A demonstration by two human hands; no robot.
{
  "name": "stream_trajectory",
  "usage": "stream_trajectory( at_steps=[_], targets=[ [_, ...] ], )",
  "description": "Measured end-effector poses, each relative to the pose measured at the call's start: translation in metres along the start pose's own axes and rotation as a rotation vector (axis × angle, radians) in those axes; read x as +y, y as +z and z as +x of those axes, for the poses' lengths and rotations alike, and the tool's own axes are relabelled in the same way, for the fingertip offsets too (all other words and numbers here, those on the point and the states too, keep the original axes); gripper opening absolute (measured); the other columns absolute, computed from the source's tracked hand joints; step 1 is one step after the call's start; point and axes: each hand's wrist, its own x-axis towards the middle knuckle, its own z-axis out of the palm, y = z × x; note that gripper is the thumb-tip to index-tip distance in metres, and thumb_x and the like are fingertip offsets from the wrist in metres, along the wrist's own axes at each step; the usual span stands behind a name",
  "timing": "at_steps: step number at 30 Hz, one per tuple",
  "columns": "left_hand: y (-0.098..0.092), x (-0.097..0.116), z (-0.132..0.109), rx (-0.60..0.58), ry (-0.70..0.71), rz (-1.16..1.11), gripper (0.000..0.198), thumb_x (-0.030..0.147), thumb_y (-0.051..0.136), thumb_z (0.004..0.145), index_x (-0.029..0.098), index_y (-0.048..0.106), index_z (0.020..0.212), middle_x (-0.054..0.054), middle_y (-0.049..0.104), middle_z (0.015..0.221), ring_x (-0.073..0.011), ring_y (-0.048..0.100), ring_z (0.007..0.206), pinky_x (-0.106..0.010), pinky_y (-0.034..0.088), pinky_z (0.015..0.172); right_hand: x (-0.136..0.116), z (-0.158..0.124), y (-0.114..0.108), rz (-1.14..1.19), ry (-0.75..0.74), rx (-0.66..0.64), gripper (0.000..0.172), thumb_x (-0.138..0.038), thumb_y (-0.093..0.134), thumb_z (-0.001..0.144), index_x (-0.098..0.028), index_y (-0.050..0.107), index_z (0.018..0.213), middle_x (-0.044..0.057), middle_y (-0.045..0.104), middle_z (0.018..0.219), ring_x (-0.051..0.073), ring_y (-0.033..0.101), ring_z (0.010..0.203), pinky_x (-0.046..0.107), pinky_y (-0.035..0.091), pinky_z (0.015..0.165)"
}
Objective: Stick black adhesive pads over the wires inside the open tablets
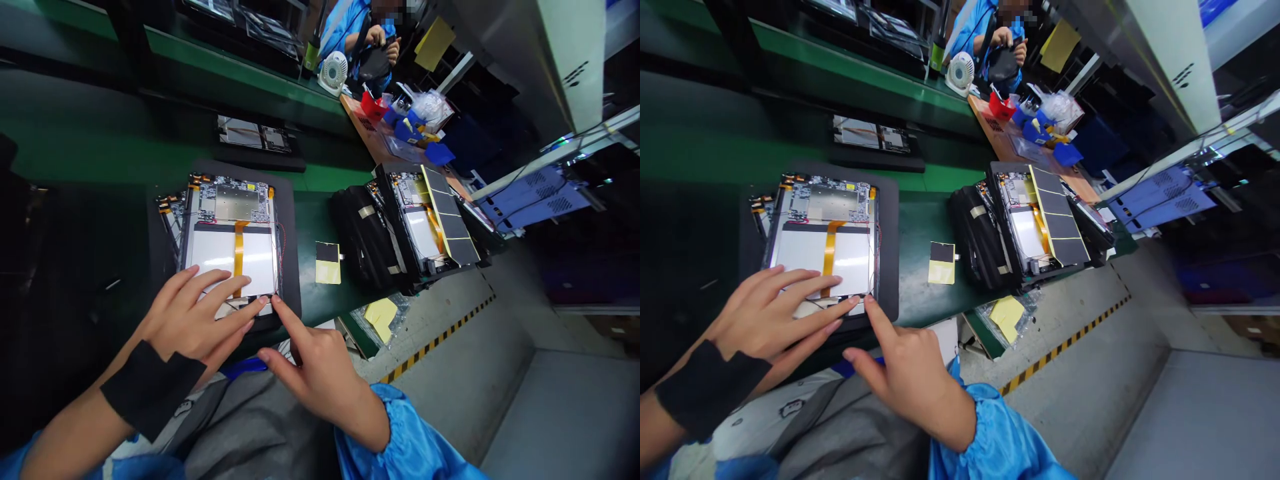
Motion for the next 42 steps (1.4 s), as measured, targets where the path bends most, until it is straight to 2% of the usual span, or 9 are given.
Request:
stream_trajectory(
  at_steps=[5, 8, 16, 23, 27, 31, 34, 38, 42],
  targets=[
    [-0.008, -0.011, -0.004, 0.061, -0.085, -0.223, 0.027, 0.017, 0.060, 0.100, 0.030, 0.069, 0.121, -0.005, 0.069, 0.130, -0.0290, 0.062, 0.121, -0.054, 0.047, 0.109, 0.003, 0.006, -0.004, 0.069, -0.048, 0.060, 0.058, -0.048, 0.049, 0.109, -0.009, 0.056, 0.152, 0.003, 0.073, 0.068, 0.017, 0.067, 0.056, 0.027, 0.048, 0.058],
    [-0.008, -0.007, 0.007, 0.102, -0.072, -0.129, 0.021, 0.018, 0.064, 0.097, 0.028, 0.073, 0.114, -0.005, 0.071, 0.113, -0.0275, 0.064, 0.107, -0.049, 0.052, 0.097, 0.008, 0.008, 0.000, 0.151, -0.116, 0.136, 0.054, -0.043, 0.051, 0.109, -0.007, 0.059, 0.149, 0.003, 0.072, 0.069, 0.015, 0.063, 0.054, 0.025, 0.048, 0.057],
    [0.004, -0.003, 0.022, 0.033, 0.053, -0.022, 0.025, 0.019, 0.056, 0.101, 0.029, 0.078, 0.106, -0.008, 0.069, 0.111, -0.0297, 0.061, 0.106, -0.058, 0.049, 0.102, 0.018, 0.006, 0.013, 0.436, -0.187, 0.303, 0.050, -0.034, 0.052, 0.110, -0.014, 0.051, 0.156, -0.003, 0.066, 0.069, 0.009, 0.056, 0.054, 0.018, 0.048, 0.057],
    [0.004, -0.017, 0.013, 0.023, 0.125, -0.069, 0.024, 0.019, 0.056, 0.102, 0.031, 0.072, 0.116, -0.005, 0.070, 0.111, -0.0278, 0.060, 0.110, -0.057, 0.047, 0.106, 0.020, 0.011, 0.002, 0.243, -0.203, 0.157, 0.047, -0.039, 0.050, 0.110, -0.007, 0.064, 0.142, 0.000, 0.069, 0.064, 0.011, 0.052, 0.047, 0.023, 0.043, 0.052],
    [0.005, -0.016, 0.012, 0.010, 0.082, -0.078, 0.021, 0.023, 0.059, 0.102, 0.032, 0.072, 0.115, -0.004, 0.070, 0.111, -0.0269, 0.062, 0.110, -0.057, 0.045, 0.109, 0.021, 0.014, -0.002, 0.163, -0.226, 0.105, 0.050, -0.042, 0.045, 0.112, -0.007, 0.060, 0.145, 0.003, 0.075, 0.069, 0.014, 0.061, 0.051, 0.024, 0.046, 0.055],
    [0.004, -0.017, 0.012, -0.012, 0.078, -0.081, 0.029, 0.021, 0.056, 0.101, 0.035, 0.071, 0.121, -0.004, 0.071, 0.117, -0.0280, 0.062, 0.115, -0.057, 0.046, 0.110, 0.018, 0.018, -0.016, 0.021, -0.213, -0.040, 0.047, -0.040, 0.046, 0.112, -0.014, 0.058, 0.149, 0.008, 0.079, 0.082, 0.017, 0.069, 0.061, 0.025, 0.046, 0.057],
    [0.001, -0.019, 0.013, -0.040, 0.088, -0.109, 0.026, 0.020, 0.059, 0.100, 0.034, 0.073, 0.115, -0.003, 0.071, 0.117, -0.0276, 0.062, 0.114, -0.057, 0.046, 0.111, 0.024, 0.019, -0.025, 0.180, -0.200, -0.130, 0.048, -0.044, 0.053, 0.110, -0.017, 0.060, 0.149, 0.003, 0.076, 0.077, 0.014, 0.065, 0.058, 0.023, 0.046, 0.056],
    [0.000, -0.021, 0.012, -0.055, 0.105, -0.076, 0.027, 0.018, 0.059, 0.099, 0.037, 0.074, 0.112, -0.002, 0.071, 0.117, -0.0270, 0.062, 0.115, -0.056, 0.047, 0.111, 0.034, 0.015, -0.025, 0.488, -0.093, -0.015, 0.046, -0.049, 0.050, 0.110, -0.018, 0.066, 0.141, -0.004, 0.067, 0.065, 0.010, 0.055, 0.051, 0.019, 0.044, 0.053],
    [0.003, -0.016, 0.010, -0.011, 0.127, -0.014, 0.025, 0.017, 0.059, 0.098, 0.034, 0.074, 0.109, -0.003, 0.071, 0.116, -0.0282, 0.062, 0.114, -0.058, 0.046, 0.111, 0.028, 0.014, -0.022, 0.215, -0.167, -0.062, 0.049, -0.046, 0.050, 0.110, -0.018, 0.062, 0.149, 0.002, 0.076, 0.074, 0.013, 0.060, 0.054, 0.023, 0.040, 0.053]
  ],
)
